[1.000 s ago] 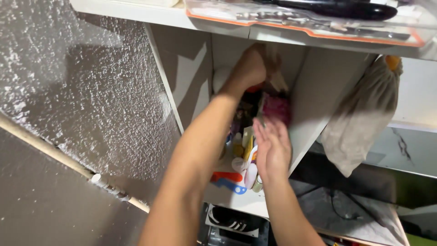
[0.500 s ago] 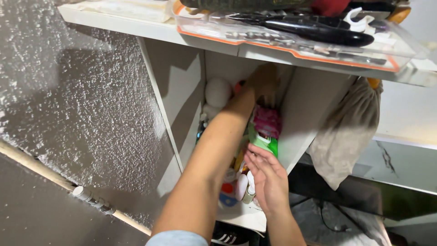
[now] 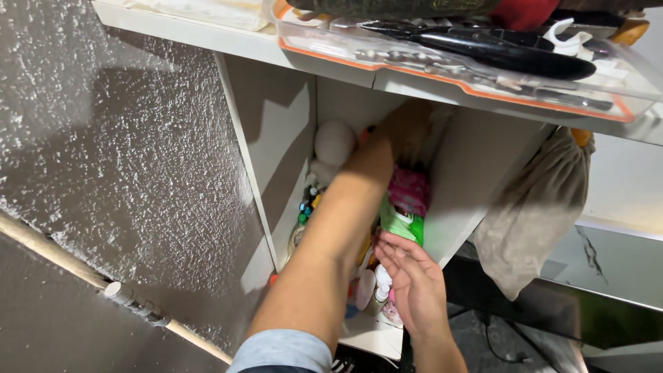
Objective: Packing and organizing items like a monitor, tools, and accessories into a backpack and onto shelves.
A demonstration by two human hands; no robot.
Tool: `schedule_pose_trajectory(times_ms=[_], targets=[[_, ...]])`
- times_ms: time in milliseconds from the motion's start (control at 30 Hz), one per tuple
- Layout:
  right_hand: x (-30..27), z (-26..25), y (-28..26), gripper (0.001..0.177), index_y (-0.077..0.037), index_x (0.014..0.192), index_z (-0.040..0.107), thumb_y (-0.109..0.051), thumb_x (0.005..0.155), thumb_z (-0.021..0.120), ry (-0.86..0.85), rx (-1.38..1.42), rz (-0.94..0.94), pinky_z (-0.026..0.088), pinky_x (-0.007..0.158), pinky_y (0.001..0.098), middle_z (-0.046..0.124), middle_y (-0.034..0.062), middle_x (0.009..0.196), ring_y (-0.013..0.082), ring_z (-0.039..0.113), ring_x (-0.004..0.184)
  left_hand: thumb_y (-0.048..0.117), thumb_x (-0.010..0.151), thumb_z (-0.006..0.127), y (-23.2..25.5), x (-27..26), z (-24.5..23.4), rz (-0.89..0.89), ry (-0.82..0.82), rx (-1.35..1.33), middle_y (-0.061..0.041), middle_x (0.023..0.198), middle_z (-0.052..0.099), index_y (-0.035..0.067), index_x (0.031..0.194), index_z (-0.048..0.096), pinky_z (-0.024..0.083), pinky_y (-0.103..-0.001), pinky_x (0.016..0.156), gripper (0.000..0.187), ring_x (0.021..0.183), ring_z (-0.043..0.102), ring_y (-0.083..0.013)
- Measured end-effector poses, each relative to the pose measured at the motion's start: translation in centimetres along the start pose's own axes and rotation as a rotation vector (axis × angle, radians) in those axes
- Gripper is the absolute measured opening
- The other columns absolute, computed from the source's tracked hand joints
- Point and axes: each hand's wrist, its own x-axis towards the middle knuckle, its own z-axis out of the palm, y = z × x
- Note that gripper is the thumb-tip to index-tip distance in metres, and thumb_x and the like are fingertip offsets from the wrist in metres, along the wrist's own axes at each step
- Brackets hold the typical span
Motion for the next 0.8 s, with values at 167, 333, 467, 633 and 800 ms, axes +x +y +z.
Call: schedule_pose_trajectory(times_ms=[167, 333, 467, 633, 800], targets=[[0.2, -0.1, 0.1, 0.031, 0.014, 0.123, 0.062, -0.004, 0.098, 0.055, 0.018, -0.006, 0.010, 0.050, 0.109, 0.0450, 0.068, 0.0221, 0.125, 0.0289, 0.066, 0.117, 0.023, 0.093, 0.060, 0.1, 0.5, 1.7, 0.039, 0.054, 0.111, -0.024, 0.143, 0.059, 0.003, 0.139, 0.060, 0.039, -0.045, 0.120, 0.050, 0.137, 0.053, -0.0384], [0.5, -0.2, 0.1, 0.031, 0.014, 0.125, 0.064, -0.002, 0.100, 0.056, 0.006, -0.013, 0.020, 0.051, 0.108, 0.0431, 0.069, 0.0209, 0.115, 0.0277, 0.067, 0.111, 0.023, 0.095, 0.058, 0.6, 1.4, 2.3, 0.057, 0.084, 0.116, -0.025, 0.143, 0.058, 0.003, 0.140, 0.059, 0.038, -0.046, 0.120, 0.049, 0.137, 0.053, -0.0393], [1.0, -0.3, 0.1, 0.028, 0.011, 0.121, 0.064, -0.001, 0.097, 0.055, -0.022, 0.010, 0.053, 0.052, 0.105, 0.0426, 0.071, 0.0197, 0.116, 0.0264, 0.068, 0.109, 0.023, 0.096, 0.056, 1.3, 1.8, 2.5, 0.057, 0.104, 0.080, -0.027, 0.141, 0.058, 0.002, 0.138, 0.059, 0.039, -0.048, 0.116, 0.047, 0.133, 0.053, -0.0414], [0.9, 0.4, -0.1, 0.028, 0.010, 0.119, 0.063, -0.001, 0.096, 0.053, -0.017, 0.024, 0.080, 0.053, 0.103, 0.0418, 0.072, 0.0184, 0.118, 0.0262, 0.070, 0.109, 0.023, 0.097, 0.054, 2.2, 1.0, 2.4, 0.048, 0.110, 0.043, -0.029, 0.138, 0.058, 0.001, 0.137, 0.060, 0.039, -0.050, 0.112, 0.046, 0.129, 0.054, -0.0434], [1.0, -0.7, 0.5, 0.029, 0.009, 0.123, 0.065, -0.001, 0.098, 0.054, -0.051, 0.019, 0.077, 0.051, 0.099, 0.0386, 0.071, 0.0193, 0.119, 0.0252, 0.068, 0.107, 0.024, 0.098, 0.052, 3.8, 1.0, 0.5, 0.045, 0.135, 0.010, -0.030, 0.135, 0.058, 0.001, 0.135, 0.060, 0.040, -0.052, 0.108, 0.044, 0.125, 0.054, -0.0457]])
